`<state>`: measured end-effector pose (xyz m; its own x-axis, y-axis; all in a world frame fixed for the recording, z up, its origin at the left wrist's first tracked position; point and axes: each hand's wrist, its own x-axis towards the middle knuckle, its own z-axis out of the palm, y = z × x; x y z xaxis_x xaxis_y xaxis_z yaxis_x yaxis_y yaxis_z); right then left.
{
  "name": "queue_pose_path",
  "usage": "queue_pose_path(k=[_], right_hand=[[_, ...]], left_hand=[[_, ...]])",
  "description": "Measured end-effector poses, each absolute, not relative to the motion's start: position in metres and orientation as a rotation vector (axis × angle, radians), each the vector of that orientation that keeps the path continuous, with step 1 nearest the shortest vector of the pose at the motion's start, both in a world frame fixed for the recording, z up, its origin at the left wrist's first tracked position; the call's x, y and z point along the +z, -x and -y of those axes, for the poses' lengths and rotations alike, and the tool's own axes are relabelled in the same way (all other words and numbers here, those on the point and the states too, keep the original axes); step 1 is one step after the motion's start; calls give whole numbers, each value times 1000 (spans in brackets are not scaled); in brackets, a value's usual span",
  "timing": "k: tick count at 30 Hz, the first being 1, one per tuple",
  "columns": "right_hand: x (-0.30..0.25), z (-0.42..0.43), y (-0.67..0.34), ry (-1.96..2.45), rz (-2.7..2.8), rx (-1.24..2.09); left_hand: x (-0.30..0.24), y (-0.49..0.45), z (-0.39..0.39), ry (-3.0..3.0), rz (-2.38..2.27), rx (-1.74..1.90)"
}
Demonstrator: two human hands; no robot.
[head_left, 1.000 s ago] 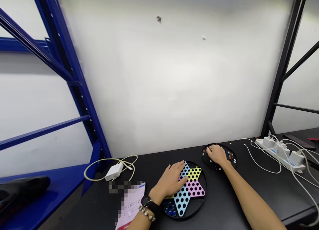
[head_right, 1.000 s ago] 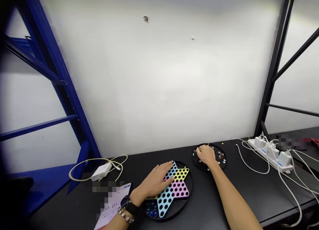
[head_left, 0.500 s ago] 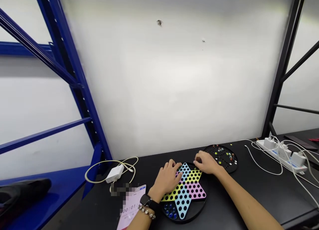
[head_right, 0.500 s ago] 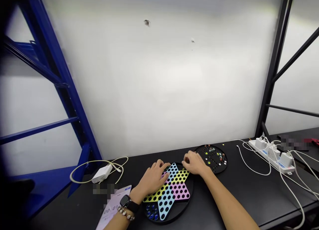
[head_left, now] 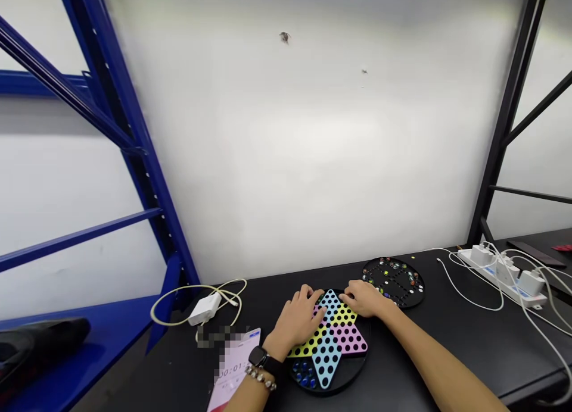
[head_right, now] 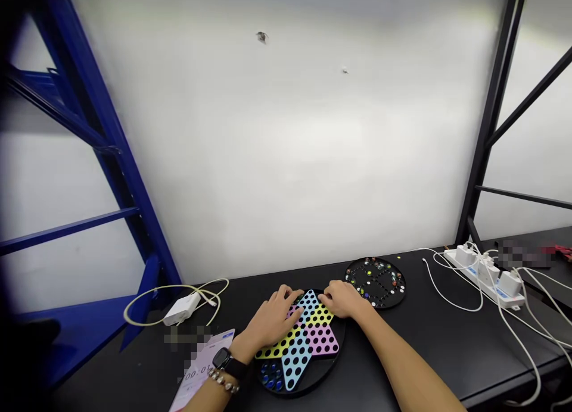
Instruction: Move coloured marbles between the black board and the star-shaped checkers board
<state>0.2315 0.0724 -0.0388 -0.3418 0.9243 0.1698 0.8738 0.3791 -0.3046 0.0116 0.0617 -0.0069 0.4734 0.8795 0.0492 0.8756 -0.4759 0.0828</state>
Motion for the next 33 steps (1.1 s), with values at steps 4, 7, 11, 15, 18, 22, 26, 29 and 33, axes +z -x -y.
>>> queue_pose_path(k=[4, 7, 11, 15, 18, 22, 26, 29, 33], right_hand=[[-35, -76, -234, 1607, 2274, 177], [-31, -82, -250, 1731, 2105, 88], [-31, -87, -287, 1925, 1860, -17], [-29, -83, -299, 1932, 1818, 33], [-20, -76, -282, 1776, 1992, 213], [-8, -63, -249, 1637, 2296, 418], [-5, -53, -233, 1681, 2325, 362], [-10, -51, -228, 1678, 2379, 302], [-22, -51, -222, 1683, 2378, 299]], left_hand=[[-6, -11, -62, -2659, -1582, 125], [-4, -12, -61, -2654, -1583, 106], [1, -14, -57, -2646, -1611, 56], [4, -15, -55, -2625, -1690, 18], [3, -15, -54, -2622, -1716, 34], [3, -15, -54, -2646, -1707, 32], [7, -14, -53, -2607, -1760, -26], [9, -12, -53, -2566, -1770, -57], [8, -12, -52, -2606, -1766, -30]])
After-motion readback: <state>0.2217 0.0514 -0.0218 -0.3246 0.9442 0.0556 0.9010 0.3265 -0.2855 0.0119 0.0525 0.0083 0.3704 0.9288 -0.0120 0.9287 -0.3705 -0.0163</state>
